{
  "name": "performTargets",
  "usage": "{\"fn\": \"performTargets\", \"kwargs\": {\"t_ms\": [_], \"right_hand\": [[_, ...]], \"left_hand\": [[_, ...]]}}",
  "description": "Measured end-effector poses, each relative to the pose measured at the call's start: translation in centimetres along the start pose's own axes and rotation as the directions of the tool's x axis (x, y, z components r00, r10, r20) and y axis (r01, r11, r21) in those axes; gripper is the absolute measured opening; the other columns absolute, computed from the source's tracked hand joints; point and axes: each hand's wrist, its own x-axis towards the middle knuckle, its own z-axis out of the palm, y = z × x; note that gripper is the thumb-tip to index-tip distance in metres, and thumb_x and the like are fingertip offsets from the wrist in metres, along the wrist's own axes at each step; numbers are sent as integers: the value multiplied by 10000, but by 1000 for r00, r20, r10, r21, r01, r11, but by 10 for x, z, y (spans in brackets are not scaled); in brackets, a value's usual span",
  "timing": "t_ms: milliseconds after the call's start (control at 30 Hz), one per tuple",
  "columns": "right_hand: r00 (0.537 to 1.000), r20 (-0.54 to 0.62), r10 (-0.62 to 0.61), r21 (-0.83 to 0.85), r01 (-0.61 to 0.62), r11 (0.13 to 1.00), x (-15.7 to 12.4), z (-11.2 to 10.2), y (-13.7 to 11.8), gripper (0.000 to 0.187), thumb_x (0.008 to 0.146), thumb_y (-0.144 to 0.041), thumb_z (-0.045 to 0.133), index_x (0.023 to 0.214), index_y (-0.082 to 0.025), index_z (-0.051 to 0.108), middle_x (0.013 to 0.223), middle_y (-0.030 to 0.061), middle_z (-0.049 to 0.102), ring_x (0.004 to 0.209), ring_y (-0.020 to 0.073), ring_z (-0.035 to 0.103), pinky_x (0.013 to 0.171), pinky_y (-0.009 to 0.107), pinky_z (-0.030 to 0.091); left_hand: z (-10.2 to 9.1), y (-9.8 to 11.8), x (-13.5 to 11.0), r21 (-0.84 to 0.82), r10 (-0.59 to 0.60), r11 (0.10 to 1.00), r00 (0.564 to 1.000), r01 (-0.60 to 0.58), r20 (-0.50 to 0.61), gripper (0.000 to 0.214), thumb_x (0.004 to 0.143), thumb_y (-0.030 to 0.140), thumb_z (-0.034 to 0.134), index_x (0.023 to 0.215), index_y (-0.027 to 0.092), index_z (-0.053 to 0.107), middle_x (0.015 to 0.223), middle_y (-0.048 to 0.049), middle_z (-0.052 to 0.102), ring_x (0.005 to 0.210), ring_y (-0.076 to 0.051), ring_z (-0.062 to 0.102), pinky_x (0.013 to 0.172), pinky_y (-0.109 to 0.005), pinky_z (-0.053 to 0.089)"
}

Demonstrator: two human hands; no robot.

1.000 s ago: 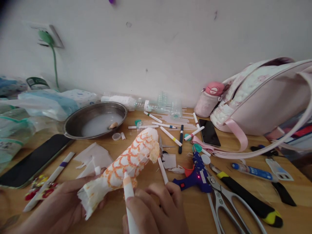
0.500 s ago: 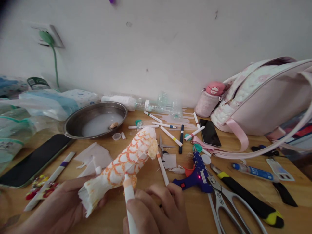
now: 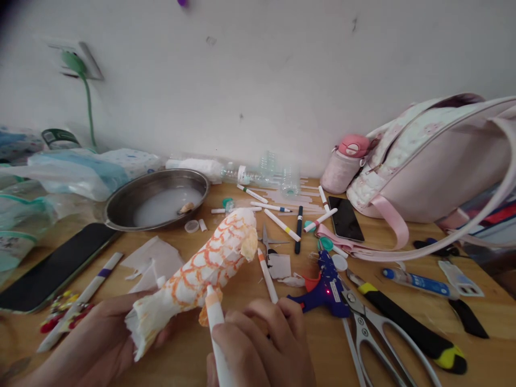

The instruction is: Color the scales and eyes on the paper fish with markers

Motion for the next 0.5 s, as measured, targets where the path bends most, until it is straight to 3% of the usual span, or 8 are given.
{"fn": "performTargets", "kwargs": {"t_ms": [300,500], "right_hand": [[999,-26,36,-27,-37,999,-3,0,-4,166,817,-68,530,938,-158,598,781,-34,757,718,112,689,695,314,440],[999,30,-11,-23,11,1000,-2,-5,-1,127,901,-128,494,951,-170,603,799,-48,768,737,96,695,718,302,437]], "left_hand": [[3,0,-2,39,-2,999,1000,2,-15,190,822,17,544,921,95,687,526,-36,690,379,-217,650,388,-281,567],[10,0,-6,24,24,999,997,-23,-76,152,786,23,607,887,96,694,782,-111,772,436,-185,662,398,-265,574]]}}
